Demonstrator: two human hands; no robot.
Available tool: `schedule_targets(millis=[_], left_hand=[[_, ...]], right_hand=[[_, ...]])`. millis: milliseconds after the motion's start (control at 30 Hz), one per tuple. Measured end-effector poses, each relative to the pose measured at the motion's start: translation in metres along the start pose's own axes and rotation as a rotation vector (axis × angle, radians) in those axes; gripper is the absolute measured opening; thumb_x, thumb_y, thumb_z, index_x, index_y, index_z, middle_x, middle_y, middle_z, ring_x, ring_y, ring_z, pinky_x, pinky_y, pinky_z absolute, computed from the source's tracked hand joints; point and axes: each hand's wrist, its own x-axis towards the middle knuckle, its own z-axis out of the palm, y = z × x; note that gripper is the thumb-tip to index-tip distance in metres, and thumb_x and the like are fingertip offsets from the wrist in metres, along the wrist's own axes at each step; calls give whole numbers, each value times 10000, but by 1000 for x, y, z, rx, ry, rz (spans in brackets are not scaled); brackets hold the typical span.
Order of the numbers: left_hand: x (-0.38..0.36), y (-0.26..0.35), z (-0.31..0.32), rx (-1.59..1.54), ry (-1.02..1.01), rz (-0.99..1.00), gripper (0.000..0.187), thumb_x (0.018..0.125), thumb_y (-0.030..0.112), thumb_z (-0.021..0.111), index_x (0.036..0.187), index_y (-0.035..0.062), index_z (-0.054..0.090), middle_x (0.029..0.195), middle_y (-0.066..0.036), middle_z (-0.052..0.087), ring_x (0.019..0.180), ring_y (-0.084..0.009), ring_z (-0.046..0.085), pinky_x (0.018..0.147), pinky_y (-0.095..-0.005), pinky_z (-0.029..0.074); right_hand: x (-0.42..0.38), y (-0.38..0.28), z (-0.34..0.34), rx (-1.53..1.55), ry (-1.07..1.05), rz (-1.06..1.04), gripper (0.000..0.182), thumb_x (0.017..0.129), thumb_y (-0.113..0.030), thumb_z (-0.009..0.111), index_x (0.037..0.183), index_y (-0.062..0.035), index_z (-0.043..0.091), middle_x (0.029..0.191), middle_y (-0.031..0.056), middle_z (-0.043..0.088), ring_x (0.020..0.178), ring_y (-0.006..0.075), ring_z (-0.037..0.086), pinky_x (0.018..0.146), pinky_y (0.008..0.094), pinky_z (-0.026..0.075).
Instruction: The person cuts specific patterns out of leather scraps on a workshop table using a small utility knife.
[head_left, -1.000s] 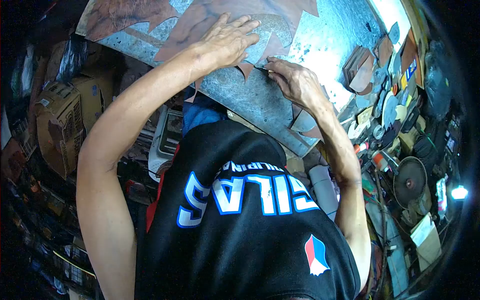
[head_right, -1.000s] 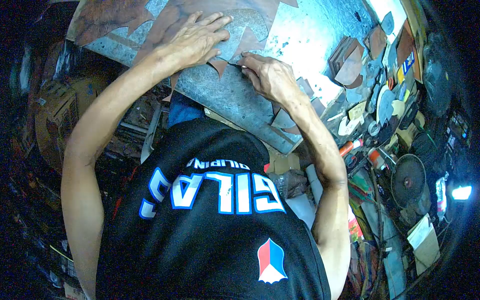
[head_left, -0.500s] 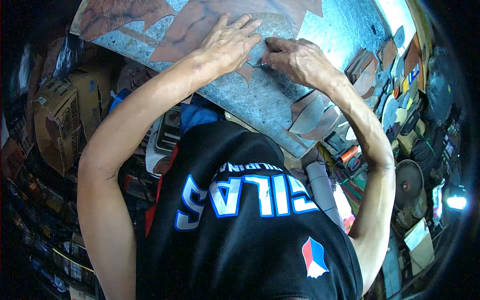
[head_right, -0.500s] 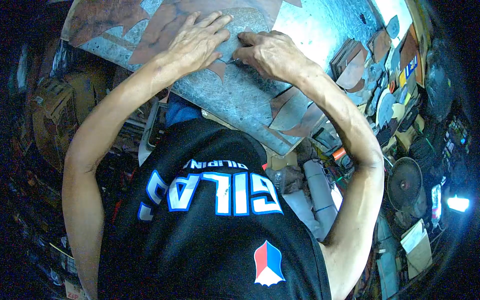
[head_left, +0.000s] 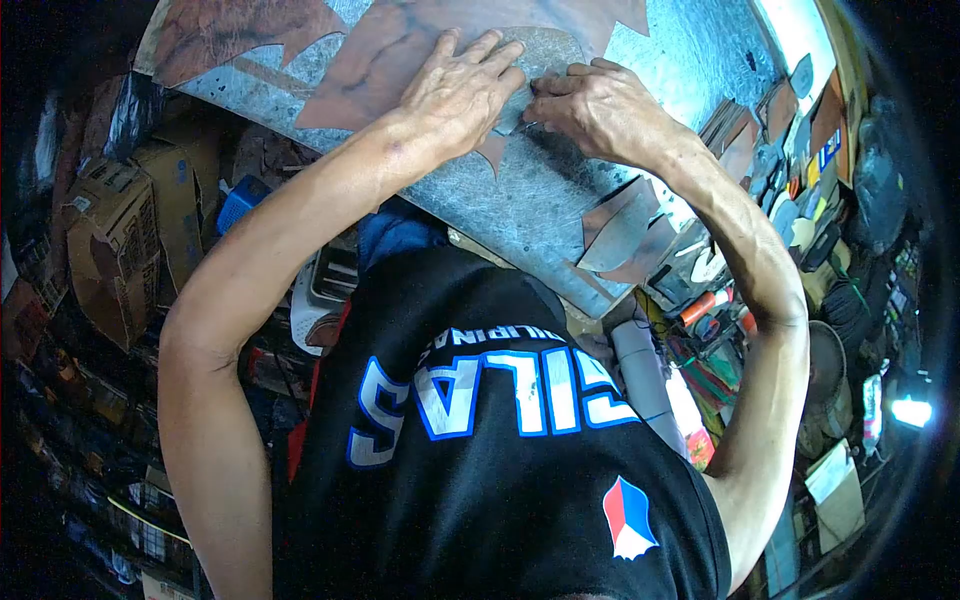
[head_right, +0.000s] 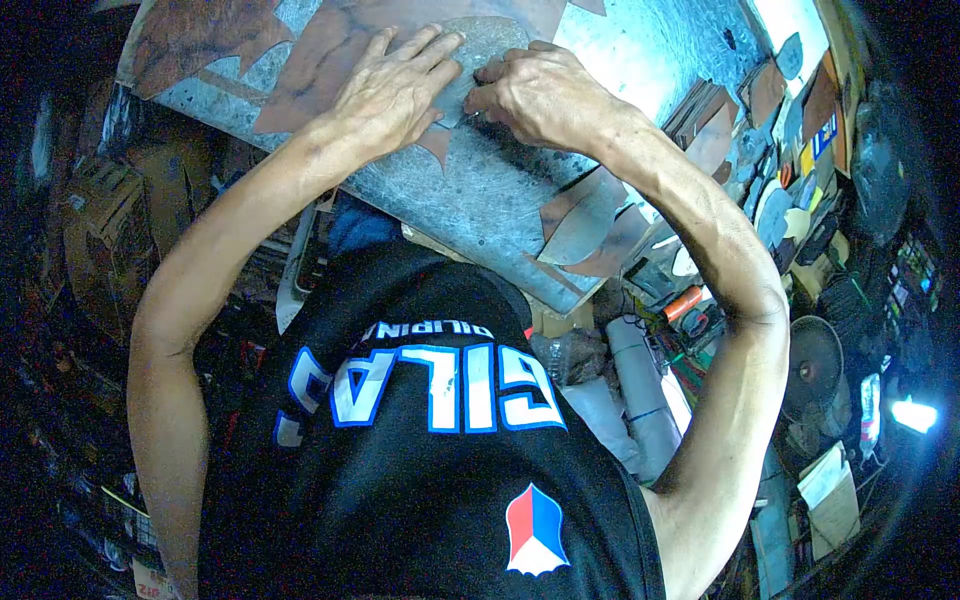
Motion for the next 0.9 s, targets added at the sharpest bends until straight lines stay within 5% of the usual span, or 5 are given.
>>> schedule_targets(millis=[267,333,567,667,900], left_hand=[[-1,1,1,6,-14,1,581,839,182,699,1372,78,493,1514,-98,370,1415,-273,325,1136,-537,287],[-1,1,0,30,-19,8,574,847,177,688,1377,80,489,1511,-100,373,1416,-274,322,1135,-539,287],[1,2,-1,77,-46,13,556,868,191,656,1387,86,488,1504,-100,380,1414,-278,318,1132,-543,285],[2,4,-3,90,-67,1,563,872,201,653,1396,86,483,1506,-99,379,1413,-278,321,1126,-540,293],[3,5,-8,78,-80,5,551,871,210,657,1386,87,504,1508,-102,379,1413,-277,320,1116,-540,302]], right_hand=[[10,13,-8,-21,23,-104,168,805,-133,638,955,-163,707,878,33,688,914,252,653,876,395,503],[14,16,-12,-70,-190,-39,230,809,-168,690,1035,-158,728,1066,6,703,1022,187,627,923,373,489],[17,20,-16,-64,-211,-49,214,828,-198,696,1035,-157,729,1061,16,700,1056,187,624,936,386,478],[16,19,-20,-102,-61,-88,223,823,-204,700,1039,-160,733,1141,24,683,1094,186,620,937,383,478],[24,34,-31,-54,-232,-41,239,801,-173,710,1039,-157,735,1254,10,650,1111,192,620,940,388,474]])
